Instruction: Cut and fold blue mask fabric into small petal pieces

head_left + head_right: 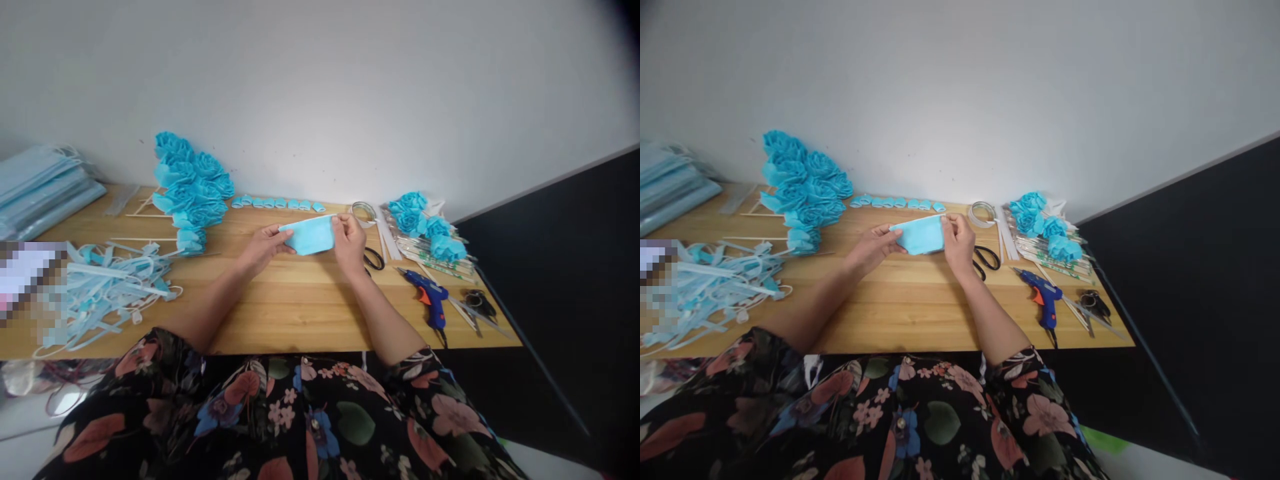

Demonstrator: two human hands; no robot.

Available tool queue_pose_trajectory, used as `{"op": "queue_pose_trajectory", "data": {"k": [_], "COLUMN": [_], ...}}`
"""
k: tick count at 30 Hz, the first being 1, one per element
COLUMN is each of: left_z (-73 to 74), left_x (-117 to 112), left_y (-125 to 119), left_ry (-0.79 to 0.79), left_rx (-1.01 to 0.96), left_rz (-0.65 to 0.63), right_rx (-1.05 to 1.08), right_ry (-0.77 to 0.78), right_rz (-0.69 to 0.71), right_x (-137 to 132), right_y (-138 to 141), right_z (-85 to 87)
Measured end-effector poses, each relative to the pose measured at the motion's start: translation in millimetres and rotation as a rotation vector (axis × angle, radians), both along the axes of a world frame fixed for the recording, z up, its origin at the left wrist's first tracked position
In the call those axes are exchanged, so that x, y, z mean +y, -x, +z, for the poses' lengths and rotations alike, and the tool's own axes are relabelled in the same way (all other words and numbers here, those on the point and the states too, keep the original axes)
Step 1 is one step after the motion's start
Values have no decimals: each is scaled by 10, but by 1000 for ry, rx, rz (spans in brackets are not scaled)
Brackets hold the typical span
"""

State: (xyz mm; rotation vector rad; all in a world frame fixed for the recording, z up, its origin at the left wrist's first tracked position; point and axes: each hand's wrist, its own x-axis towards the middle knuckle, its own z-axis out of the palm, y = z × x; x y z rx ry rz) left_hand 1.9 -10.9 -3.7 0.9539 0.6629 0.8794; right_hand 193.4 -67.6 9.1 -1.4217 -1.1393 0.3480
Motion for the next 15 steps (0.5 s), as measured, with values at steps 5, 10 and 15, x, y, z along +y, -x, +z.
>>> {"op": "queue_pose_trajectory", "data": {"k": [5,10,15], "left_z": [-50,-65,-76], "left_x": [12,22,22], "left_y": [-4,4,4], "left_ry": [-15,-16,-27], "left_rx": [15,15,26], "left_rz": [11,34,38], "right_rx": [44,1,-100], "right_ry": [14,34,-2], "right_rz": [47,69,10], "right_x": [21,24,16], "right_y": [-31,-45,-34], "right_z": [-52,-43,-6]}}
